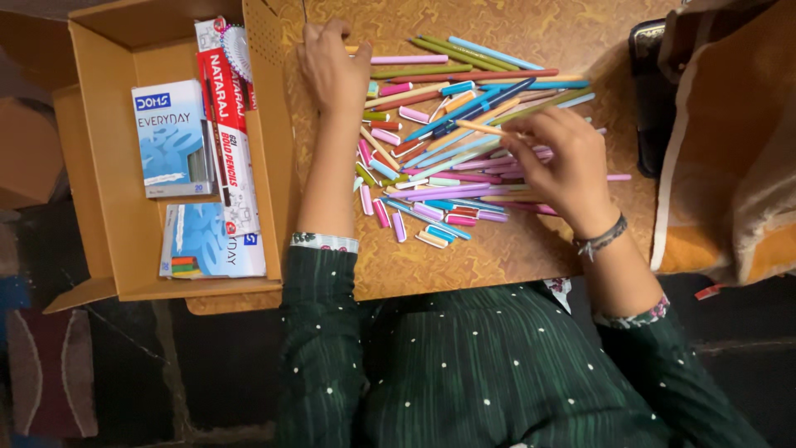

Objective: The person organizes a variety of stationery items on a desk by putting pencils back into their box, sorting scattered pens and pencils, and arranging boxes of school supplies.

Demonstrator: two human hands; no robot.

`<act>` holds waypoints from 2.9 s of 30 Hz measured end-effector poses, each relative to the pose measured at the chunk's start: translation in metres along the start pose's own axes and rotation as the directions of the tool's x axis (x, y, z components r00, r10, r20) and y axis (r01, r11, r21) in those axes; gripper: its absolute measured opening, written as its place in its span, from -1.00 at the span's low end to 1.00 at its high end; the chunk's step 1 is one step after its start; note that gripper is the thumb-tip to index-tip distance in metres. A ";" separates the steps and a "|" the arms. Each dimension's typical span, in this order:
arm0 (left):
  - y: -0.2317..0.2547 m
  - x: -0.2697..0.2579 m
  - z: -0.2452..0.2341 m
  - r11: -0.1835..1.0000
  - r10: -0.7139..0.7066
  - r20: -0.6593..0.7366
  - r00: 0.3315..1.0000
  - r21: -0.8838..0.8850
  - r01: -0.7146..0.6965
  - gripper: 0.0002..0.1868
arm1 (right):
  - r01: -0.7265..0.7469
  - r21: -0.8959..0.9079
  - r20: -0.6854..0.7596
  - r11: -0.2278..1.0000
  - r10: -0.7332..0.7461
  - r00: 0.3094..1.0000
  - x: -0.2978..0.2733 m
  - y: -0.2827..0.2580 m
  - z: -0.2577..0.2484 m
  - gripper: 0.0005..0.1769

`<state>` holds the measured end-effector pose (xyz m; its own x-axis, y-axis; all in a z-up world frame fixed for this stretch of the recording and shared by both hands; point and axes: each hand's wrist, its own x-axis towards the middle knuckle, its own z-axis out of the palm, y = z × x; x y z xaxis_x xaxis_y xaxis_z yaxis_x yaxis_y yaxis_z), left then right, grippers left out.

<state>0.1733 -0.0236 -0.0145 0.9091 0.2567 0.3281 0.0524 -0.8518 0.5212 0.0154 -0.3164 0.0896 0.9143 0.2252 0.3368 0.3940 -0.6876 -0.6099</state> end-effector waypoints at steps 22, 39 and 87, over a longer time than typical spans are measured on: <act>0.045 -0.114 -0.055 0.138 0.078 0.557 0.827 -0.828 0.544 -0.75 | -0.051 0.162 -0.126 0.985 0.072 0.989 -0.027 -0.021 0.011 -0.79; 0.047 -0.157 -0.100 0.251 0.129 0.476 0.870 -0.864 0.436 -0.76 | 0.184 -0.055 -0.051 0.981 -0.187 0.981 -0.019 -0.038 0.012 -0.73; 0.040 -0.171 -0.109 0.322 0.133 0.425 0.895 -0.873 0.367 -0.81 | -0.104 0.202 0.023 0.974 0.102 0.995 -0.031 -0.051 0.027 -0.78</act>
<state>-0.0253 -0.0522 0.0360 0.9966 -0.0771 0.0280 -0.0105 0.2185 0.9758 -0.0307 -0.2700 0.0910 0.9515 0.1701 0.2562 0.3074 -0.5537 -0.7739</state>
